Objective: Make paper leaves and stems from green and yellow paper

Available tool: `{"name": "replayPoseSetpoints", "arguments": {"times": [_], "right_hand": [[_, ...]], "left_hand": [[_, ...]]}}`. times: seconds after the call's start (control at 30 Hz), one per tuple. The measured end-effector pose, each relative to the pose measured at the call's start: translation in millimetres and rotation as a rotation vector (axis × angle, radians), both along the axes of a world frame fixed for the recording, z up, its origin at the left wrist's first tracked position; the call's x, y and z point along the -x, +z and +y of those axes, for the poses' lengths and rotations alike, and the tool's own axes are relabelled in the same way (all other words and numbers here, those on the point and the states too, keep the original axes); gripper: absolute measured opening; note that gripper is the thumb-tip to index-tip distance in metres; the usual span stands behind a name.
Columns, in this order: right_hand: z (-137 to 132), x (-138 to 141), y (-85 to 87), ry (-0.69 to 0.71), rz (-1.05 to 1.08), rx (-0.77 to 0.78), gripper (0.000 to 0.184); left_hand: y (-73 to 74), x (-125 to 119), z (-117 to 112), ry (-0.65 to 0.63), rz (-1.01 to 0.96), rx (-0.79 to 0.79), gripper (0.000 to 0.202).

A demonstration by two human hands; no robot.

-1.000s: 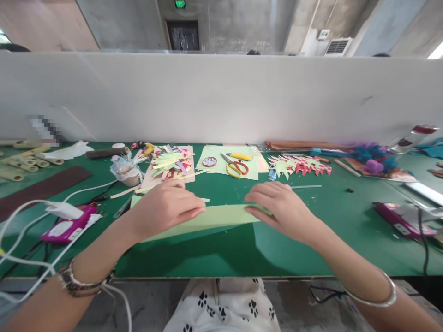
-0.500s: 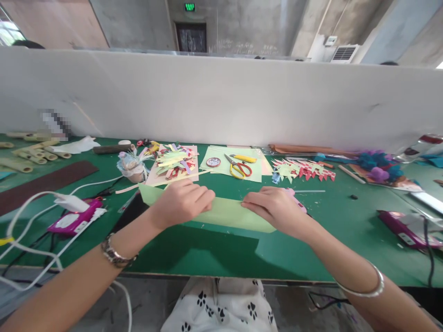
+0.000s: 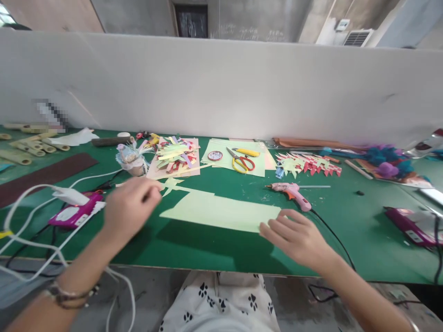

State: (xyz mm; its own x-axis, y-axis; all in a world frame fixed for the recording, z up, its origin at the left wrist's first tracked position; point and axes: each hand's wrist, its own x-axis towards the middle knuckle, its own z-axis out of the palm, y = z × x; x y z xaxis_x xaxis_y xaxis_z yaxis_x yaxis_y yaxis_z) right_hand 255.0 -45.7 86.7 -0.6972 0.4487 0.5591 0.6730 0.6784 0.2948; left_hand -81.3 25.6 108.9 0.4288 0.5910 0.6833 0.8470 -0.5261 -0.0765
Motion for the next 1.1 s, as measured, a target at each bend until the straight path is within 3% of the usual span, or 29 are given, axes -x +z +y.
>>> {"name": "replayPoseSetpoints", "arguments": {"times": [0.07, 0.2, 0.33, 0.43, 0.53, 0.63, 0.73, 0.87, 0.97, 1.1], "right_hand": [[-5, 7, -22.2, 0.004, 0.004, 0.080, 0.015], [-13, 10, -57.0, -0.033, 0.047, 0.328, 0.021], [-13, 1, -68.2, -0.120, 0.151, 0.562, 0.022], [-4, -4, -68.9, -0.149, 0.166, 0.665, 0.023], [7, -9, -71.7, -0.189, 0.139, 0.730, 0.022], [16, -13, -78.0, -0.253, 0.108, 0.721, 0.021], [21, -14, -83.3, -0.328, 0.089, 0.645, 0.019], [17, -5, -85.0, -0.448, 0.019, 0.537, 0.021], [7, 20, -87.1, -0.504, 0.045, 0.519, 0.033], [-5, 68, -94.5, -0.420, 0.092, 0.644, 0.055]], "left_hand": [[-18.4, -23, -15, -0.191, 0.048, 0.134, 0.014], [-53.6, -58, -37, -0.353, 0.250, 0.532, 0.050], [-68.4, -64, -33, -0.366, 0.323, 0.717, 0.028], [-69.8, -62, -19, -0.365, 0.326, 0.730, 0.018], [-72.9, -62, -4, -0.362, 0.382, 0.606, 0.023], [-79.9, -62, 6, -0.354, 0.470, 0.432, 0.027], [-89.4, -64, 5, -0.324, 0.468, 0.376, 0.028], [-102.9, -68, -12, -0.308, 0.420, 0.526, 0.034], [-110.0, -72, -27, -0.266, 0.389, 0.665, 0.050], [-113.0, -78, -35, -0.198, 0.346, 0.764, 0.064]]}}
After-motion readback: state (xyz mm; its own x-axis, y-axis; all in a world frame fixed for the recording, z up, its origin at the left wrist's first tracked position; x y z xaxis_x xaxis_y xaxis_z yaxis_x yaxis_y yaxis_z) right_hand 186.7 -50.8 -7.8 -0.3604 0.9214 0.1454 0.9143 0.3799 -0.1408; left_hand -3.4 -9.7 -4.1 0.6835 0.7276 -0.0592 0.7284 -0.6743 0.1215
